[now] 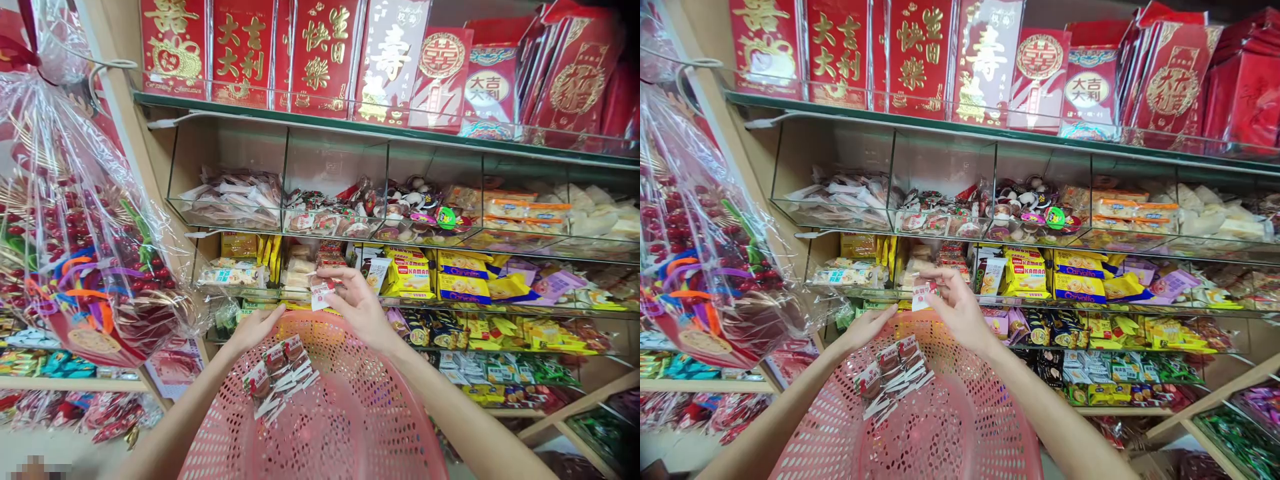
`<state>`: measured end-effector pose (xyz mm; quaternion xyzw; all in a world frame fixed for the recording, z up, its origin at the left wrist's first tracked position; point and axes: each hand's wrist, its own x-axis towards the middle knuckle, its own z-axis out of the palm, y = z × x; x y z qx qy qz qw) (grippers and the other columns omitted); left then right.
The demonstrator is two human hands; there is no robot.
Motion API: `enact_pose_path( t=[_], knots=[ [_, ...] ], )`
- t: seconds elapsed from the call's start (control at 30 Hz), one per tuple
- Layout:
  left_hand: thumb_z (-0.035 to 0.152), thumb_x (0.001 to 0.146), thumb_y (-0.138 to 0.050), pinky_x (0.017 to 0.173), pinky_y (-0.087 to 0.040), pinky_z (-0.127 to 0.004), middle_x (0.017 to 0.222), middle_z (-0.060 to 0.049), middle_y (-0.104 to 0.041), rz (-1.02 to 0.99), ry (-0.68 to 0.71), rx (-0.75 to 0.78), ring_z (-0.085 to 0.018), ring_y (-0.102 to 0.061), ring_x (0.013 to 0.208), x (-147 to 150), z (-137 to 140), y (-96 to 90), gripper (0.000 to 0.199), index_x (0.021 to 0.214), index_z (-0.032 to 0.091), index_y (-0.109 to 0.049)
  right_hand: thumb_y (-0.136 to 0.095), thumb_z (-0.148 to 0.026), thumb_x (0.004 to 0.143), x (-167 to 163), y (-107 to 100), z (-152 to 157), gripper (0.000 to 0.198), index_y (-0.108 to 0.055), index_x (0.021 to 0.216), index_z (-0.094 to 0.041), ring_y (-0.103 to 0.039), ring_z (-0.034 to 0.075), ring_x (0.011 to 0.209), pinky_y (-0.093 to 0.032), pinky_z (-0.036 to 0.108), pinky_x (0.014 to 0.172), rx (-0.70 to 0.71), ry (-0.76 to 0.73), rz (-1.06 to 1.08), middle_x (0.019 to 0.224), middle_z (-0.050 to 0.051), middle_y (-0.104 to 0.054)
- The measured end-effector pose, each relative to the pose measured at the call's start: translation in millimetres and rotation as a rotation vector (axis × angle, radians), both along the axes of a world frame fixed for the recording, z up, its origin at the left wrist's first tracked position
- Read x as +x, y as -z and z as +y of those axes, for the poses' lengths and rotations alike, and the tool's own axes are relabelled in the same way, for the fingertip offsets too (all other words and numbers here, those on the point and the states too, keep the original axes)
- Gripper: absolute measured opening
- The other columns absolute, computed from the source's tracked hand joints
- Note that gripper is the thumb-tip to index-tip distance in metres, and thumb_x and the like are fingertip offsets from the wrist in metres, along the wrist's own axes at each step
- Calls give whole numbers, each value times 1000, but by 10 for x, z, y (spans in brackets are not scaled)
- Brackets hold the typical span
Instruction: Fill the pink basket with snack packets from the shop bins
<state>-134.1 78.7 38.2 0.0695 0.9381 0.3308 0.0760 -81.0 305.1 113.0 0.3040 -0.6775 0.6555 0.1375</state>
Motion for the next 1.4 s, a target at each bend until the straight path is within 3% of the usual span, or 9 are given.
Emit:
enact_pose_path(
  t=[0.3, 0.47, 0.6, 0.83, 0.97, 1.07, 1.17, 1.27, 1.4],
  knots=[
    [77, 72, -22, 85, -41, -39, 93, -7, -73, -25, 4, 11, -31, -62, 94, -3, -16, 8, 77, 91, 22, -72, -60, -23, 79, 18, 273, 28, 64, -26, 132, -35, -54, 18, 105, -47, 41, 91, 85, -144, -212, 143, 7, -29],
    [78, 72, -23, 88, -40, -40, 97, -8, -72, -21, -20, -5, -32, -60, 99, 13, 0, -11, 77, 97, 24, -71, -68, -26, 71, -12, 543, -3, 71, -27, 130, -30, -58, 17, 96, -49, 40, 86, 77, -247, -463, 118, 7, -52],
    [78, 72, -23, 88, -40, -40, 98, -6, -72, -22, -13, -13, -33, -59, 101, 22, 25, -26, 77, 102, 25, -70, -71, -27, 68, -19, 700, -29, 63, -36, 120, -24, -60, 14, 86, -47, 38, 85, 82, -225, -608, 95, 1, -61],
    [76, 74, -19, 81, -42, -38, 89, -6, -73, 3, 8, -37, -30, -62, 89, 43, 56, -37, 77, 86, 22, -72, -66, -36, 73, -53, 725, -54, 37, -47, 101, -22, -60, 11, 77, -51, 29, 70, 39, -299, -784, 91, -1, -60],
    [76, 73, -20, 77, -43, -36, 84, -6, -73, -11, -16, -37, -28, -63, 84, 43, 59, -39, 76, 84, 21, -72, -70, -37, 67, -258, 836, -177, 39, -44, 92, -21, -56, 11, 57, -46, 24, 50, 201, -266, -671, 72, -5, -59],
    [76, 73, -20, 79, -43, -37, 86, -6, -73, -2, -17, -34, -29, -63, 87, 47, 46, -46, 77, 85, 22, -73, -68, -33, 68, -405, 907, -326, 26, -49, 76, -18, -55, 12, 55, -44, 24, 51, 384, -208, -490, 63, -4, -57],
    [76, 74, -19, 79, -43, -37, 89, -7, -73, 22, -4, -29, -30, -62, 90, 57, 20, -43, 77, 91, 23, -72, -65, -26, 72, -447, 921, -453, 16, -56, 81, -17, -59, 14, 65, -45, 27, 62, 571, -143, -281, 73, -1, -62],
    [77, 73, -20, 77, -44, -38, 90, -7, -73, 6, -24, -24, -30, -62, 91, 68, -8, -30, 77, 95, 23, -72, -68, -25, 70, -423, 946, -518, 31, -53, 96, -17, -60, 18, 79, -46, 29, 69, 695, -11, -152, 91, 4, -64],
    [77, 73, -19, 77, -44, -37, 88, -7, -72, 9, -36, -36, -30, -63, 89, 89, -29, -24, 78, 89, 23, -72, -65, -28, 75, -416, 1055, -528, 28, -51, 97, -18, -60, 21, 90, -46, 30, 73, 826, 28, -46, 99, 8, -64]
  ],
)
